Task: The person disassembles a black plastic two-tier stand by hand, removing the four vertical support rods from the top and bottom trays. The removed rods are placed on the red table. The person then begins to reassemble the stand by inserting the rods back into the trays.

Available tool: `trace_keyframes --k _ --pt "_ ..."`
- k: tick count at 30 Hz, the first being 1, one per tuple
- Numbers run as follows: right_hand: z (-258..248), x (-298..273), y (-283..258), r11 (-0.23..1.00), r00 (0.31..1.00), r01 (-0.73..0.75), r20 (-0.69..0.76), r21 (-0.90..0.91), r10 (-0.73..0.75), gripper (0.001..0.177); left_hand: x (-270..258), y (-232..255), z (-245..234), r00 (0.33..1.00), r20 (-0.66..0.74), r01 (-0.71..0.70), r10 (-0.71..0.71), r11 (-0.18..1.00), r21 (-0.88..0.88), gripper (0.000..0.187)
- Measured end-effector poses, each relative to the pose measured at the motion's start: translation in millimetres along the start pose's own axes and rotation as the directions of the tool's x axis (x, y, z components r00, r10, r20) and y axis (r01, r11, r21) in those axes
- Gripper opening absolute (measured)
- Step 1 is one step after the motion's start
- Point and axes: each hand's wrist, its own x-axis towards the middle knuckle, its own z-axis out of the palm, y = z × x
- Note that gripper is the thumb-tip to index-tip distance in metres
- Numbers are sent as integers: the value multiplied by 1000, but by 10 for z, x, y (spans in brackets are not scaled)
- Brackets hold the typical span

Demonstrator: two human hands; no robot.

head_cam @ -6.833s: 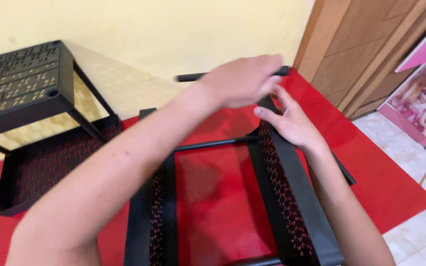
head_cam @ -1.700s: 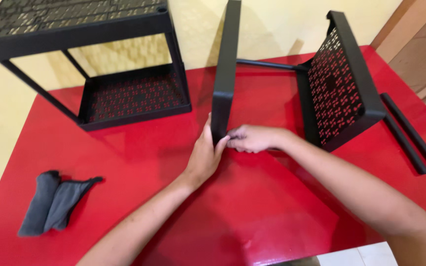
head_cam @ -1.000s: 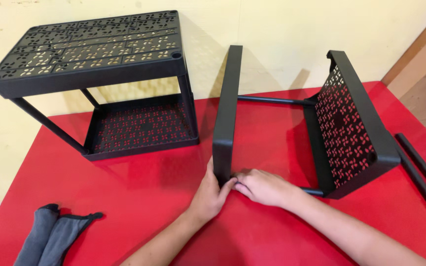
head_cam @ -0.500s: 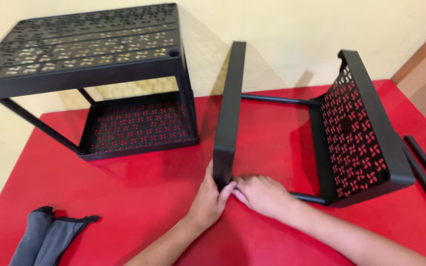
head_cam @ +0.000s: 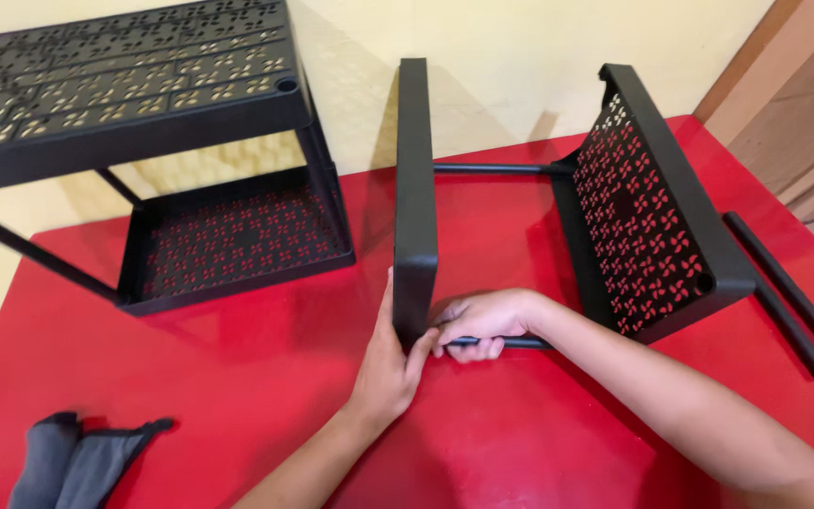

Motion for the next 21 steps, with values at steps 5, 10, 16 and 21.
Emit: trace_keyframes --k 5,10,16,21 --pt "204 39 73 719 863 75 -316 -691 -394 32 -35 -104 12 997 -5 79 -79 995 -62 75" --pt "456 -13 -11 484 735 -16 -338 -875 -587 32 -30 -154 56 985 -25 172 -172 985 -16 73" --pt "797 -70 -70 281 611 -369 -459 -886 -645 37 -23 -100 44 972 -19 234 -234 972 -20 77" --pt "861 -45 7 162 543 -498 -452 -852 -707 37 -27 -106 46 997 -45 68 -67 998 16 75"
